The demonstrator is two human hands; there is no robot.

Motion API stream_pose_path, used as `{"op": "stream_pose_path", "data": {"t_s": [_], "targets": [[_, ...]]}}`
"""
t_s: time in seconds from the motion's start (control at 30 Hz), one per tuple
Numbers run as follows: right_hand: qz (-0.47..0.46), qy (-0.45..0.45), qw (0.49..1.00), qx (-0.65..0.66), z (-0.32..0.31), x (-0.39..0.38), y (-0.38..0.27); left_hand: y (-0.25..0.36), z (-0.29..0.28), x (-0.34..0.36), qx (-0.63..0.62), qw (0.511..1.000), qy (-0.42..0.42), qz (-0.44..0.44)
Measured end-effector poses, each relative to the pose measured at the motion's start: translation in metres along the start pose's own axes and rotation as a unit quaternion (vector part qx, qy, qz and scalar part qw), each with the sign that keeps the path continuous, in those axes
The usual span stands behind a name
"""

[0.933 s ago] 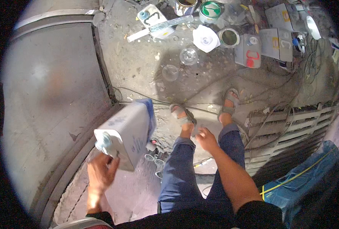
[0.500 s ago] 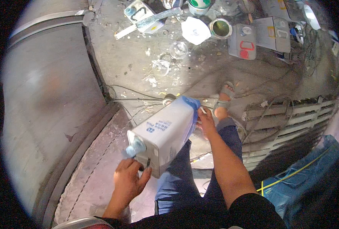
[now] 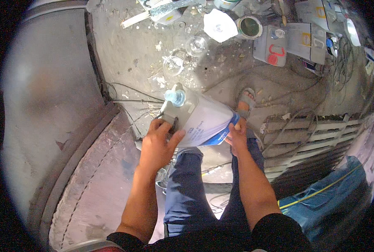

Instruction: The person prepares a paint sprayer, pours paint from a can into the sprayer cup, and then applies black paint to the hood of a car that is masked with plastic sheeting.

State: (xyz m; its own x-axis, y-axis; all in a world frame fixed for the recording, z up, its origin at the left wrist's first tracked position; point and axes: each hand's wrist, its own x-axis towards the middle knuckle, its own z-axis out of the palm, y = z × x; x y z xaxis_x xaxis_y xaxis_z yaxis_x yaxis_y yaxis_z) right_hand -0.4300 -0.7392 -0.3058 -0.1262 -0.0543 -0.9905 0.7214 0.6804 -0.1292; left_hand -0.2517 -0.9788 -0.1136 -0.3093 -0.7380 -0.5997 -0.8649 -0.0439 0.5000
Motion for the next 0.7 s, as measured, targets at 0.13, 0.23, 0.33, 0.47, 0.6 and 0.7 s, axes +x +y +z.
{"op": "stream_pose_path", "data": {"t_s": [0.13,0.23,0.33,0.47,0.6,0.7], "targets": [[0.003,0.036,0.999,-0.031,0.003,0.001,0.007,-0.032,0.009,0.024,-0.007,1.000,-0.024,-0.007],[0.002,0.026,0.998,-0.064,0.000,0.005,0.014,-0.061,0.016,0.049,-0.002,0.998,-0.067,0.004],[0.007,0.030,0.996,-0.082,0.001,0.012,0.018,-0.083,0.025,0.074,0.012,0.994,-0.112,-0.001],[0.023,0.073,0.992,-0.105,0.005,0.019,0.025,-0.102,0.034,0.101,0.003,0.988,-0.156,-0.018],[0.002,0.093,0.992,-0.089,0.002,0.030,0.035,-0.114,0.040,0.121,-0.024,0.984,-0.174,-0.020],[0.000,0.088,0.990,-0.106,0.003,0.030,0.035,-0.124,0.046,0.127,-0.030,0.984,-0.175,-0.025]]}}
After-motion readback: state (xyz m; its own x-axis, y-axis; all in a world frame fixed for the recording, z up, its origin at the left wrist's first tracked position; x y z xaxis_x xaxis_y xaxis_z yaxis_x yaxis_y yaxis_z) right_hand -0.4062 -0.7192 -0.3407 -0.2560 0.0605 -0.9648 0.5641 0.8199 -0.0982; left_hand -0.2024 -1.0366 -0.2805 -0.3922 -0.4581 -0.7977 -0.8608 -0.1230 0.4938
